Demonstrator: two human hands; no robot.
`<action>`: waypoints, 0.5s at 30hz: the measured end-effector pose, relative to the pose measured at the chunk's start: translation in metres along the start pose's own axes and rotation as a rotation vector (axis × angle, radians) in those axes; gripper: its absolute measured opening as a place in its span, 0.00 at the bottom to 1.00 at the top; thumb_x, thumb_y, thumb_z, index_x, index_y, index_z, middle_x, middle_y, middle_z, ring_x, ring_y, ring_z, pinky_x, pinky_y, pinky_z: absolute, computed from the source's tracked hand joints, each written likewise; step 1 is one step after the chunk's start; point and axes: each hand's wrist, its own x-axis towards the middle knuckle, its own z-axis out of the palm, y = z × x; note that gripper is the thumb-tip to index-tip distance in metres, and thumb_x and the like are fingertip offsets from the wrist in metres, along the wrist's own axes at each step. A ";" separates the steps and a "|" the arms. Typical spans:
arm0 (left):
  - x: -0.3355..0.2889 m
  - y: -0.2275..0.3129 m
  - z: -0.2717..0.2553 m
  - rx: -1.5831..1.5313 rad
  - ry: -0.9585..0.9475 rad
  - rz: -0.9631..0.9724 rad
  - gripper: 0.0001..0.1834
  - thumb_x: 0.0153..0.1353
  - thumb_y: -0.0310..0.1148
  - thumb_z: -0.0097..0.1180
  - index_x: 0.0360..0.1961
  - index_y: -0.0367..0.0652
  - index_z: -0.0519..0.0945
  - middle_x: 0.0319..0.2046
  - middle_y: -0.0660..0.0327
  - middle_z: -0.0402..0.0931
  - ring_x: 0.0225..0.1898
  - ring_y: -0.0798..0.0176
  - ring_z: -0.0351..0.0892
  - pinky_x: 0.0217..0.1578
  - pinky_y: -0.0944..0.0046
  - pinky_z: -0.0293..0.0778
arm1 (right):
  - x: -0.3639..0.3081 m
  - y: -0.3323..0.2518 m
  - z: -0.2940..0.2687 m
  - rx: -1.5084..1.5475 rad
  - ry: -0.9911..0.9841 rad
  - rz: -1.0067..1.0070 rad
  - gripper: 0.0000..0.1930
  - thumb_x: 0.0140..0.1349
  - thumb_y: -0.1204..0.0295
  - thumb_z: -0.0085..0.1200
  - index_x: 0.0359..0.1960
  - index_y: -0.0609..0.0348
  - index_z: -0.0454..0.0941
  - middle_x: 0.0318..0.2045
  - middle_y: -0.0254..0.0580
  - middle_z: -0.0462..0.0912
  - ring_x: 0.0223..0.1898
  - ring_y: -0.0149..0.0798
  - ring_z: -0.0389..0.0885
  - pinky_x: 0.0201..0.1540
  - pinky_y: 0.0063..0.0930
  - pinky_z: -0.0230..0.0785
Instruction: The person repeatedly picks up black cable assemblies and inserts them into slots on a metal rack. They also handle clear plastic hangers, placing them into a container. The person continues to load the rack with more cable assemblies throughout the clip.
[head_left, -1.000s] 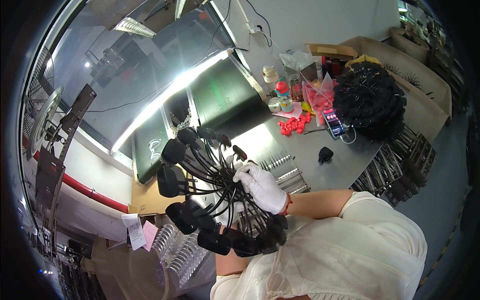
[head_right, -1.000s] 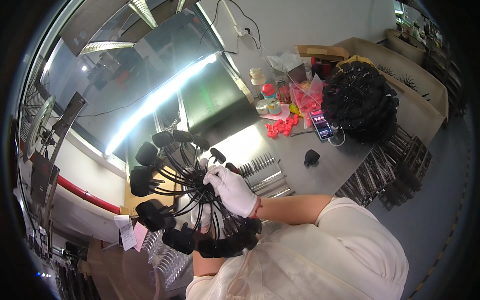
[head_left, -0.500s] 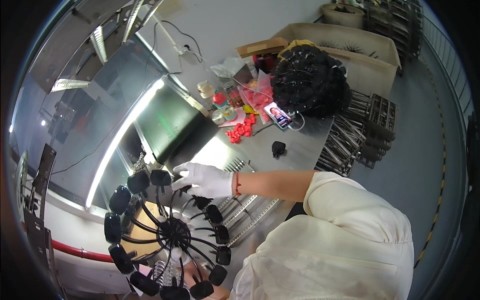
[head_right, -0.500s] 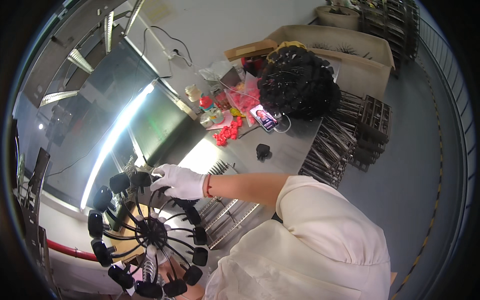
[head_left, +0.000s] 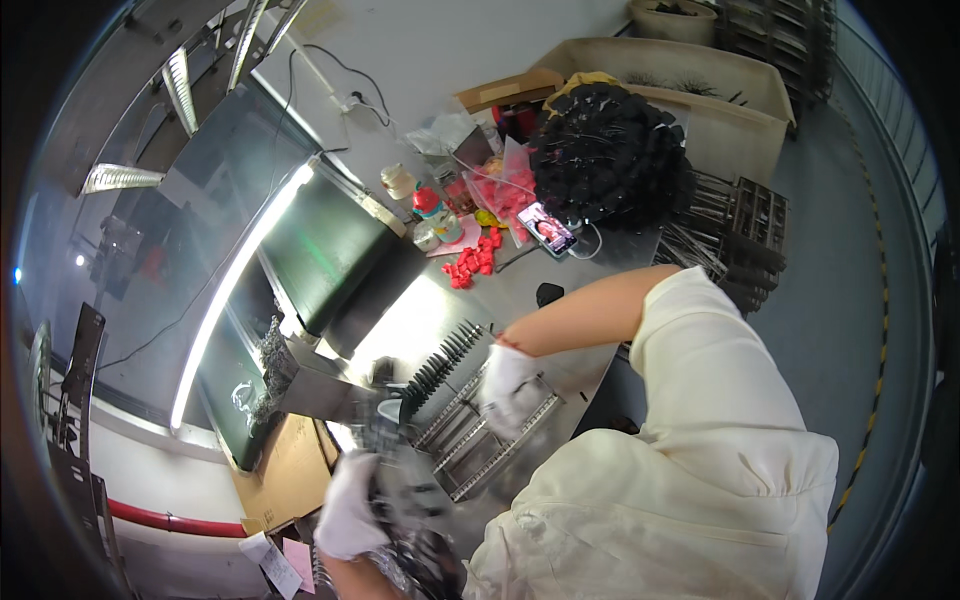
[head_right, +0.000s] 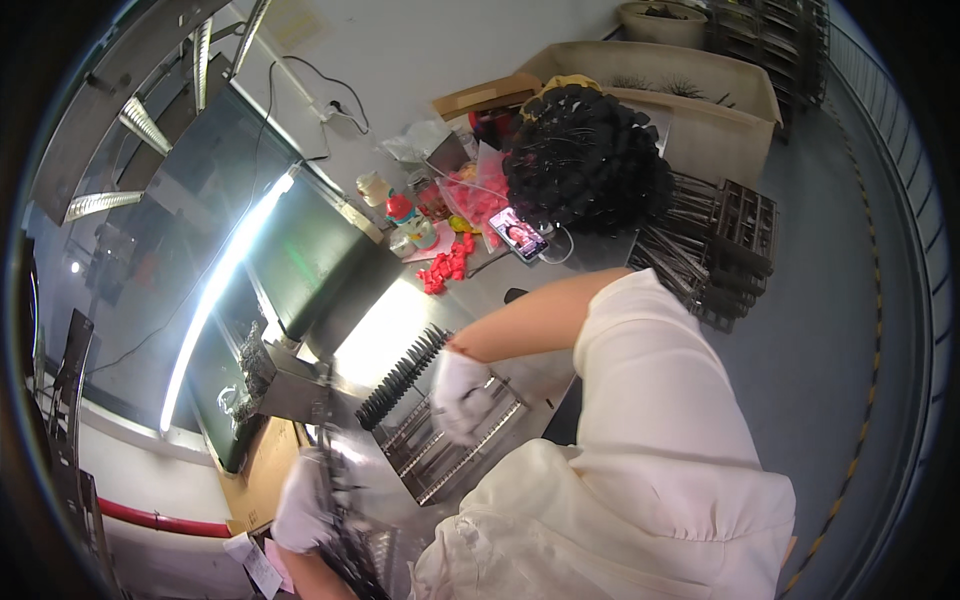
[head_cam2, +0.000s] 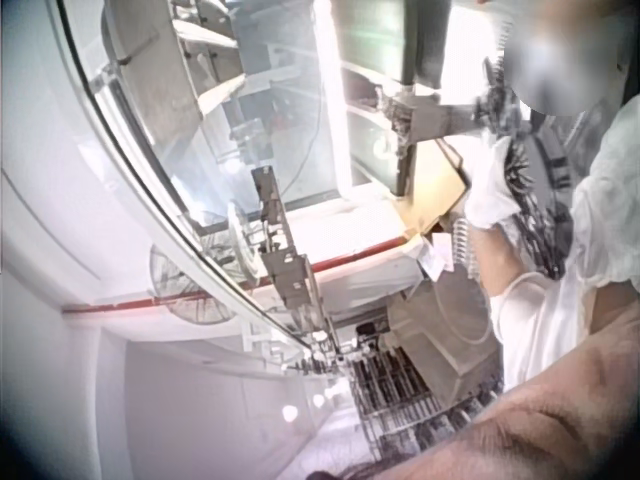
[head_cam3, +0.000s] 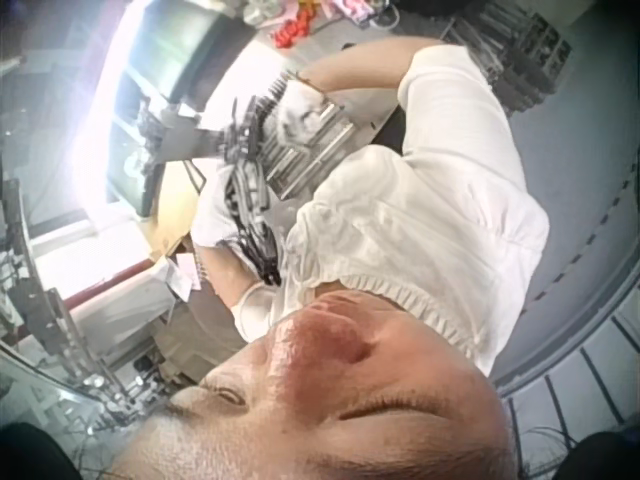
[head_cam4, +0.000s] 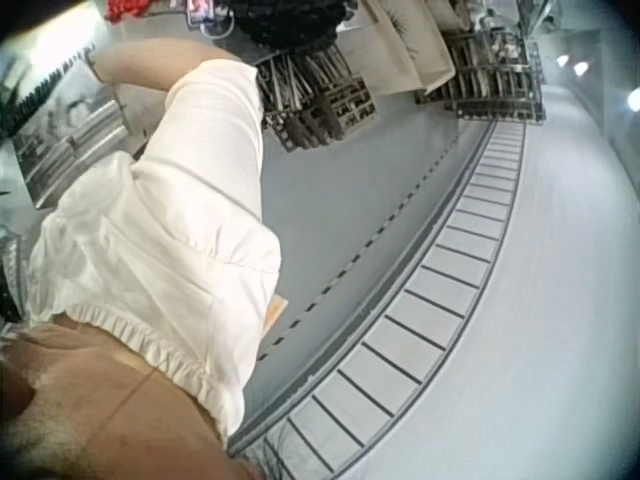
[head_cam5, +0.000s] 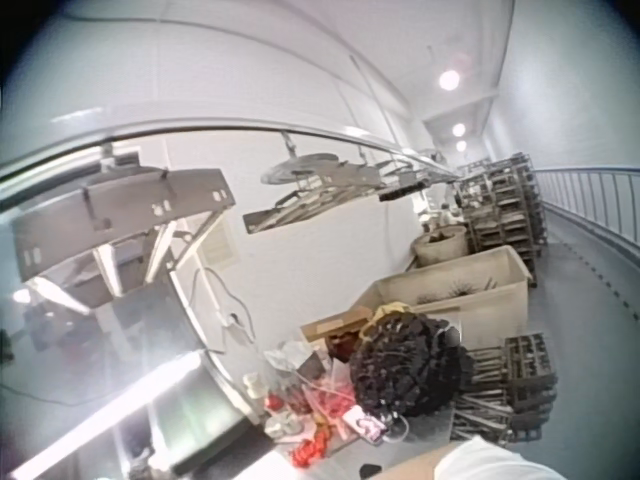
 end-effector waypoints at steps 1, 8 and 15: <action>-0.009 -0.015 -0.009 -0.378 0.004 -0.122 0.32 0.54 0.29 0.74 0.59 0.42 0.72 0.47 0.54 0.79 0.48 0.49 0.83 0.47 0.45 0.84 | -0.004 0.008 0.005 -0.152 0.101 0.179 0.07 0.65 0.75 0.54 0.40 0.62 0.84 0.36 0.49 0.83 0.38 0.45 0.80 0.43 0.41 0.74; -0.001 -0.081 0.008 -0.979 0.065 0.467 0.50 0.40 0.34 0.82 0.64 0.50 0.65 0.58 0.53 0.70 0.59 0.48 0.73 0.55 0.52 0.76 | 0.018 -0.149 -0.011 -1.021 1.396 -0.114 0.24 0.58 0.79 0.63 0.56 0.44 0.82 0.62 0.60 0.74 0.59 0.58 0.77 0.60 0.43 0.73; -0.014 -0.044 0.006 -0.911 -0.024 0.215 0.47 0.41 0.39 0.83 0.61 0.46 0.69 0.53 0.56 0.73 0.55 0.51 0.76 0.53 0.51 0.77 | 0.048 -0.173 -0.022 -1.294 1.312 -0.075 0.24 0.58 0.75 0.59 0.59 0.50 0.79 0.52 0.50 0.77 0.50 0.54 0.82 0.50 0.46 0.78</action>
